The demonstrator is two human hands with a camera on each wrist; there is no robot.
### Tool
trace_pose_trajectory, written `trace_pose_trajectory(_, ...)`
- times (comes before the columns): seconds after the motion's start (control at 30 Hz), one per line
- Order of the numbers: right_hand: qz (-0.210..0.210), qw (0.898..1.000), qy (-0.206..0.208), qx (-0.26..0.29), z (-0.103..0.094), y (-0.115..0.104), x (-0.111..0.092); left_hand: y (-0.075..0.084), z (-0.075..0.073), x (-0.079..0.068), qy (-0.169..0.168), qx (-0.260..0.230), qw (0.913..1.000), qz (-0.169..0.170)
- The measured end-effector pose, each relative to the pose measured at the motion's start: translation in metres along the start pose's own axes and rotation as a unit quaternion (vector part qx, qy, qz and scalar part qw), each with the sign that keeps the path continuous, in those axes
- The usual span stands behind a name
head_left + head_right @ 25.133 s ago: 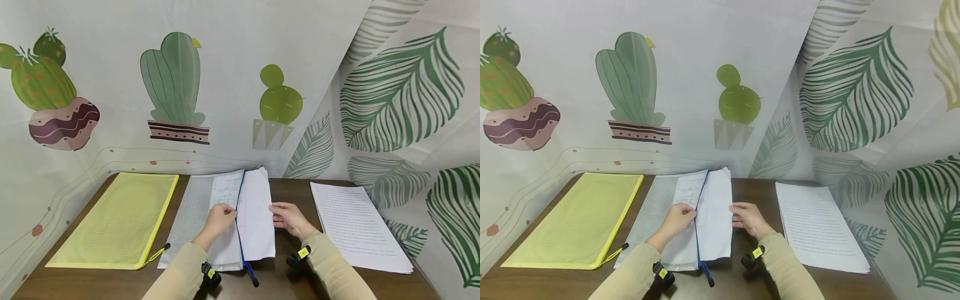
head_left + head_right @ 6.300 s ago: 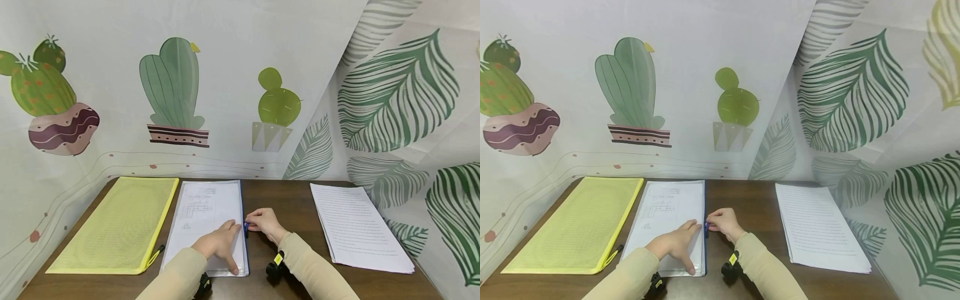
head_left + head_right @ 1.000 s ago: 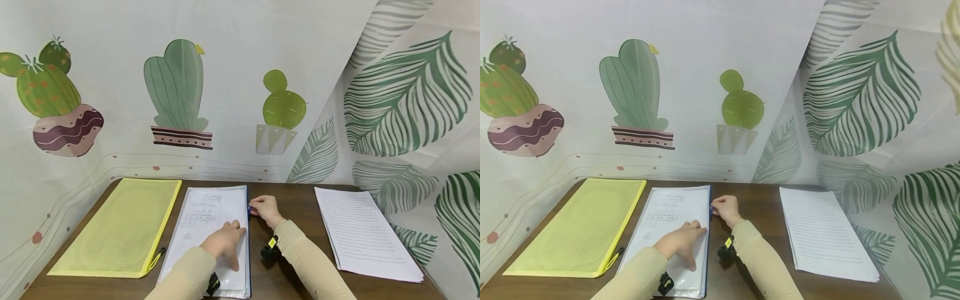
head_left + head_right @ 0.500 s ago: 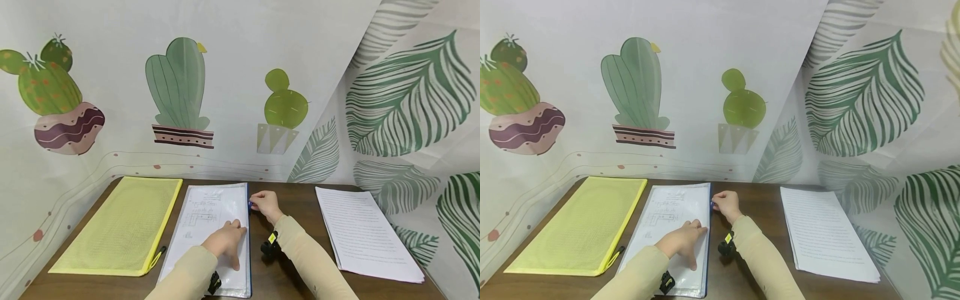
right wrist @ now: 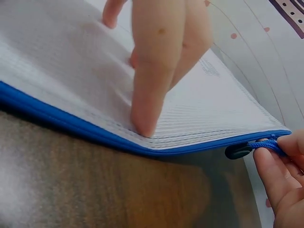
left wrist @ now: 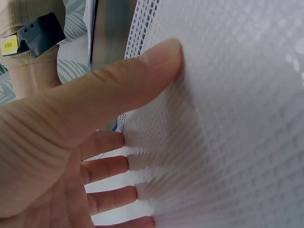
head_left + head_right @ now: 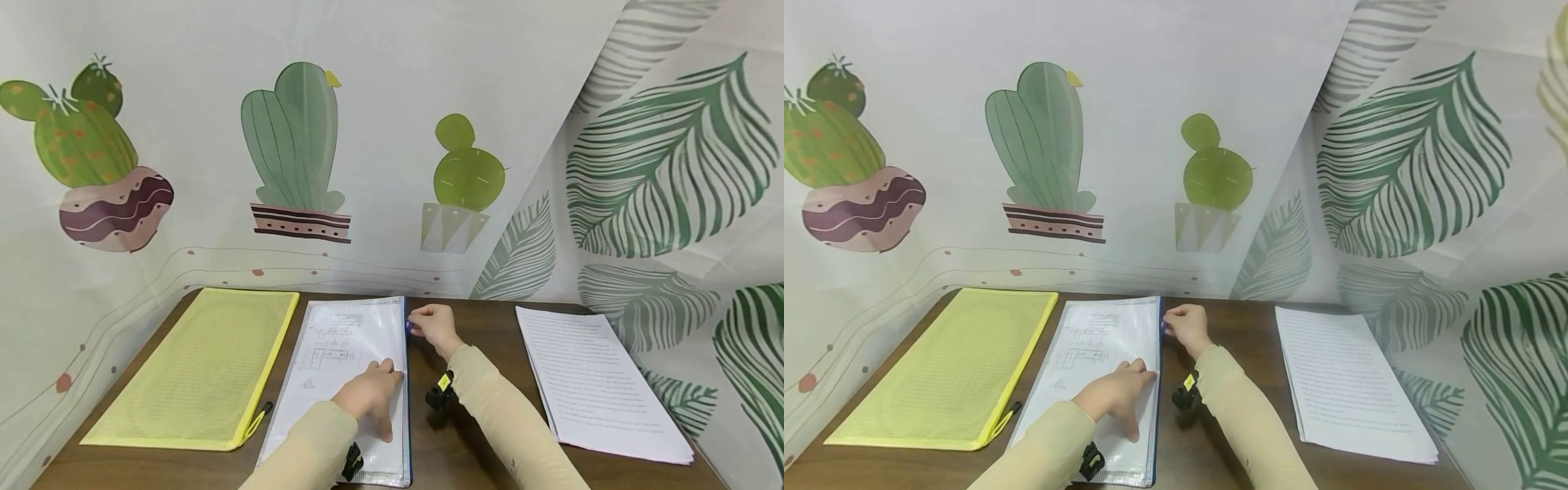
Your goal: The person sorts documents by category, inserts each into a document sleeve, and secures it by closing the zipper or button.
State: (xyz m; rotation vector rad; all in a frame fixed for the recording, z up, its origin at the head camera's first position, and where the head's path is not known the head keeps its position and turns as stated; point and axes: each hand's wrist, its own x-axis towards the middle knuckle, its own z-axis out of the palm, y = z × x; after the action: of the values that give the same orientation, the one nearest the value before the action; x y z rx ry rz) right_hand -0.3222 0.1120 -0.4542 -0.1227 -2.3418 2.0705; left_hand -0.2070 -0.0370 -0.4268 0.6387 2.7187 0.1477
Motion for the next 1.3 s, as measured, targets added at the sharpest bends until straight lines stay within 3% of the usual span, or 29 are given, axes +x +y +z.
trace_pose_trajectory(1.3, -0.017, 0.999, -0.007, -0.045, -0.003, -0.034, 0.005, 0.003, 0.001, 0.000, 0.002, 0.028, 0.9996, -0.006)
